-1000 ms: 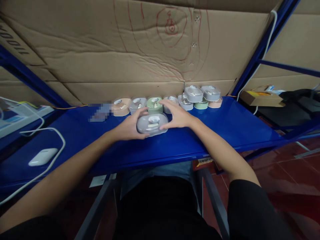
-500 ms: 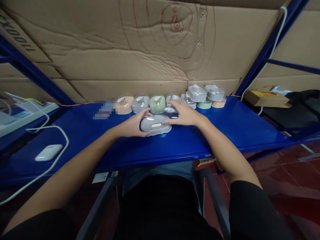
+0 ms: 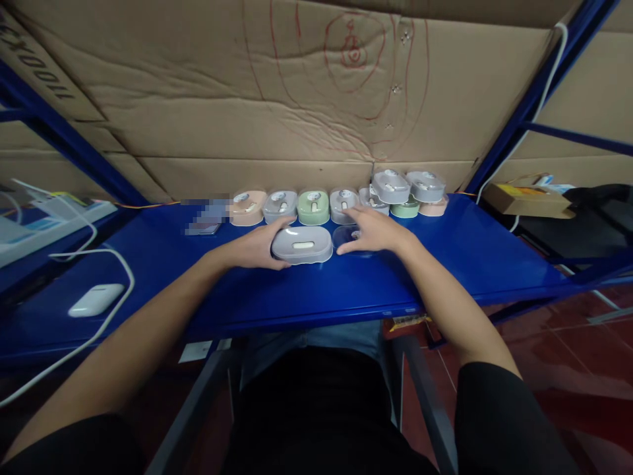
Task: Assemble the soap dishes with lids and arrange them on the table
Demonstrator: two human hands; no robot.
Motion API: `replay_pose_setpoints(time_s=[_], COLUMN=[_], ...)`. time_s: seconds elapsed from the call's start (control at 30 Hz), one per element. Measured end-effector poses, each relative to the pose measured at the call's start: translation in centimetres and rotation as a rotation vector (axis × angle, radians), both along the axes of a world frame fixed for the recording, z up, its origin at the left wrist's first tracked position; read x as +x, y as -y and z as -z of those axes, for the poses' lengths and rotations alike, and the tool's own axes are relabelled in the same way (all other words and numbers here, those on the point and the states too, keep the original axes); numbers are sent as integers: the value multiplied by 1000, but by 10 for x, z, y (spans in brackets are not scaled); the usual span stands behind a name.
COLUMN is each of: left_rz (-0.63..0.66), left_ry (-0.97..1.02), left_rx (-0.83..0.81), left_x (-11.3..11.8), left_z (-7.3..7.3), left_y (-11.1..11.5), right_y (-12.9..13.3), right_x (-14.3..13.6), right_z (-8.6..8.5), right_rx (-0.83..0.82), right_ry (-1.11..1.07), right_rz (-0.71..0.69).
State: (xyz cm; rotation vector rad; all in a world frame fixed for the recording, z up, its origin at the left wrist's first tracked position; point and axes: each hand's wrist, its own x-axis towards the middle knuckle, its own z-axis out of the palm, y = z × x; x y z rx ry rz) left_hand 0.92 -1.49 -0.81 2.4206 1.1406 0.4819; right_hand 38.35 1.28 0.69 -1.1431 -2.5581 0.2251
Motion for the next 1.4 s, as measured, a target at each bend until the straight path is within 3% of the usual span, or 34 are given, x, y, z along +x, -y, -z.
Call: replay_pose_setpoints(time_s=[0.07,0.2,0.37,0.63,0.8,1.03,1.17,1.3,1.4], left_rz=[42,123,90,77,-48,-68,-72,-90,-92], left_ry=[38,133,120,146,35,-32,-44,-57,-59], left_rx=[12,37,12,29,27,21,32,37,39], left_x=[6,18,21,6,-5,-12,-14,-14,-14], left_z=[3,9,9,7,8,1,3,6,5], left_y=[2,6,8,-3,-12,-12,-14,-16,-16], right_y=[10,20,20,26,40,61,51,19,-8], right_x=[-19,-54,-68,-58,-44,-60,-52,-6,30], right_z=[6,27,43,27,10,19,7,-11,-12], right_rx=[83,94,116,145,81,34,51,47,-67], right_ry=[-73,-63,-66,-211,-176,-17,-46,17,118], right_rz=[-93,-262,-280,-208,-331,-427,-325,-79,24])
